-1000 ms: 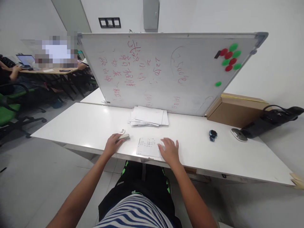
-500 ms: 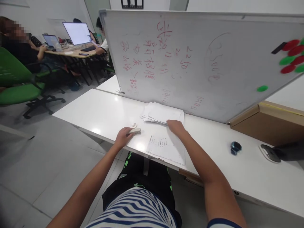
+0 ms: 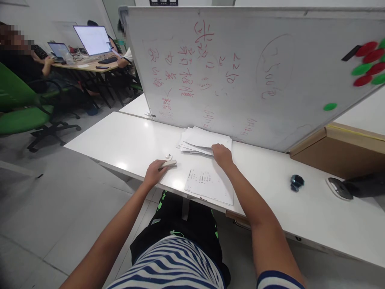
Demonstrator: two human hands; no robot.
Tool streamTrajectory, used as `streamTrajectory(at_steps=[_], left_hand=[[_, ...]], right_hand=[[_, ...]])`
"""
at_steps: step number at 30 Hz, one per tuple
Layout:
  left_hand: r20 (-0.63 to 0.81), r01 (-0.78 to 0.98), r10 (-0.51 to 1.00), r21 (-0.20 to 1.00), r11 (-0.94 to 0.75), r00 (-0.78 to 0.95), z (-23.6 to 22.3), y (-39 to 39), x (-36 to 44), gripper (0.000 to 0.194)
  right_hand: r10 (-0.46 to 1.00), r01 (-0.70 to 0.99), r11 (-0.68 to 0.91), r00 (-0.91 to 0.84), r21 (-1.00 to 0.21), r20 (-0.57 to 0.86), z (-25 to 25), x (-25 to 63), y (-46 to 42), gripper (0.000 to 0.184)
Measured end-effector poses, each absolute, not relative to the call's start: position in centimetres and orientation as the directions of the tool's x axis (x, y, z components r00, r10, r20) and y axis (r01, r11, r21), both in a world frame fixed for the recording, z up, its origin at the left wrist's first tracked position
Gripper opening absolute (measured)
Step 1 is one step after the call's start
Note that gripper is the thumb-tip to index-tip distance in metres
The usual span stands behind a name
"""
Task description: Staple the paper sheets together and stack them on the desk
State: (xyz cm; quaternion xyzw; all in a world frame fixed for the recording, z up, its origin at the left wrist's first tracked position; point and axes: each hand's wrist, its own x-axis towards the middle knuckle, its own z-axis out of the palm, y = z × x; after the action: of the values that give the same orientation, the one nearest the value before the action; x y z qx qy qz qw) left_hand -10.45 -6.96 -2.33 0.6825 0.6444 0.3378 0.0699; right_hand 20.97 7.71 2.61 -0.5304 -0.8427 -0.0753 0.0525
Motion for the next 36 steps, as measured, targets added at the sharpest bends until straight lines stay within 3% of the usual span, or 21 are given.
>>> streamTrajectory(at_steps=[4,7,13,15,18,20,24,29,36], left_hand=[[0.373,0.831,0.926,0.532,-0.161,-0.059,-2.4,-7.0,-10.5,0.025],[0.376,0.831,0.924,0.532,-0.161,-0.062,-2.5,-7.0,-10.5,0.026],[0.371,0.831,0.926,0.534,-0.155,-0.066,-2.4,-7.0,-10.6,0.026],[0.368,0.832,0.927,0.533,-0.152,-0.067,-2.4,-7.0,-10.6,0.026],[0.365,0.833,0.929,0.533,-0.147,-0.069,-2.4,-7.0,-10.6,0.026],[0.362,0.832,0.929,0.536,-0.145,-0.072,-2.5,-7.0,-10.5,0.026],[0.359,0.827,0.93,0.545,-0.137,-0.082,-2.4,-6.9,-10.6,0.027],[0.458,0.834,0.886,0.516,-0.196,-0.076,-2.3,-7.6,-10.5,0.04],[0.709,0.861,0.703,0.389,-0.327,-0.054,0.6,-10.1,-6.6,0.039]], right_hand=[[0.89,0.901,0.417,-0.432,0.121,0.146,2.5,21.2,8.3,0.041],[0.899,0.899,0.422,-0.432,0.118,0.079,2.9,21.2,8.5,0.031],[0.894,0.9,0.429,-0.435,0.07,0.107,4.7,21.5,8.6,0.02],[0.893,0.897,0.442,-0.435,-0.036,0.113,5.3,21.8,8.8,0.02],[0.899,0.831,0.437,-0.416,-0.344,0.139,6.0,22.5,9.3,0.027],[0.916,0.795,0.401,-0.348,-0.455,0.199,6.4,22.9,9.4,0.029],[0.891,0.884,0.313,-0.147,-0.348,0.429,7.5,23.3,8.8,0.034],[0.666,0.88,0.397,-0.08,-0.262,0.742,9.6,23.2,5.7,0.037],[0.383,0.836,0.542,-0.153,-0.088,0.911,12.4,25.4,-0.7,0.027]])
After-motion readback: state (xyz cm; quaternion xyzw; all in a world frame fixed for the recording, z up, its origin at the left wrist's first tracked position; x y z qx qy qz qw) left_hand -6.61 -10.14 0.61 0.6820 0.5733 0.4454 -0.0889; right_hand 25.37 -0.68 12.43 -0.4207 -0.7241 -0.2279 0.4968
